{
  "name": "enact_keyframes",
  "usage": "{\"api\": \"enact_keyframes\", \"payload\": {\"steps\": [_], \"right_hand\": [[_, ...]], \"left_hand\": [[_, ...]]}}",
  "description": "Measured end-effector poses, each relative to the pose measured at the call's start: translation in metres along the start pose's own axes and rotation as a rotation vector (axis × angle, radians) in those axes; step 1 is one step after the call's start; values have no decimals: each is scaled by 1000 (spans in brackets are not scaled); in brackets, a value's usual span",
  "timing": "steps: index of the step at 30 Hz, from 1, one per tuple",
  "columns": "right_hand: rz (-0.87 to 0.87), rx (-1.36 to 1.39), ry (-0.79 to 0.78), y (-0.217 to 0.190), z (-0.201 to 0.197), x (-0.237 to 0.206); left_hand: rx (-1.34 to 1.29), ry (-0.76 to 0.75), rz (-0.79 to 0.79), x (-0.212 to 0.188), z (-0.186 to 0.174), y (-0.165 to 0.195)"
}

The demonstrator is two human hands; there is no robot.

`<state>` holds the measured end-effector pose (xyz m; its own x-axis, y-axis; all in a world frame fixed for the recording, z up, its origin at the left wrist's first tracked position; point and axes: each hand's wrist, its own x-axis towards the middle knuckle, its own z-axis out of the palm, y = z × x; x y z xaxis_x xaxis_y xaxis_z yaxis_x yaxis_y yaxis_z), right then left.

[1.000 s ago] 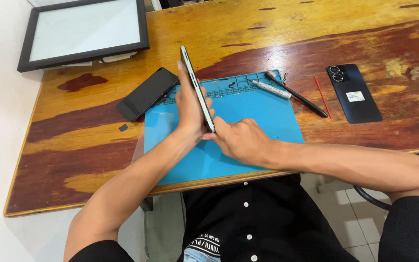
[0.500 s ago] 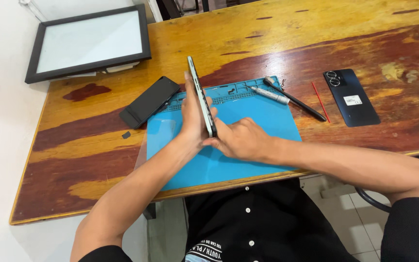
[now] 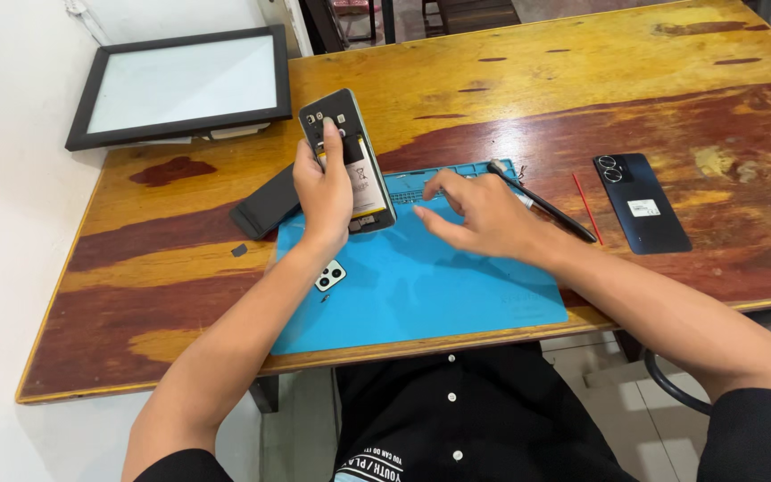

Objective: The person uses a precision screwdriver to remove multiple screws from the back of a disassembled smartphone. They then use a metal prying tool to separate the back cover from the phone body and place the cover on the work mat.

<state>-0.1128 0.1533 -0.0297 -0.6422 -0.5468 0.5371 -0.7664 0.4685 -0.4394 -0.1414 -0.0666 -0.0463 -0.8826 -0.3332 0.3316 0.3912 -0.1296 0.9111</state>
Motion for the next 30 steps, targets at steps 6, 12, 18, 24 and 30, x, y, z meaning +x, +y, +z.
{"api": "enact_keyframes", "payload": {"steps": [6,12,18,24,30], "right_hand": [[64,85,8,1,-1,2],[173,438,74,3,-8,3],[173,533,69,5,-8,-2],[182,598,53,7,-5,-4],[242,694,27,9,-4,-1]], "left_hand": [[32,-130,31,-11,7,1],[47,-350,14,-25,10,-1],[-11,-504,-12,-30,10,-5],[-23,-538,-19,-31,11,-9],[86,-572,76,-30,8,-10]]}}
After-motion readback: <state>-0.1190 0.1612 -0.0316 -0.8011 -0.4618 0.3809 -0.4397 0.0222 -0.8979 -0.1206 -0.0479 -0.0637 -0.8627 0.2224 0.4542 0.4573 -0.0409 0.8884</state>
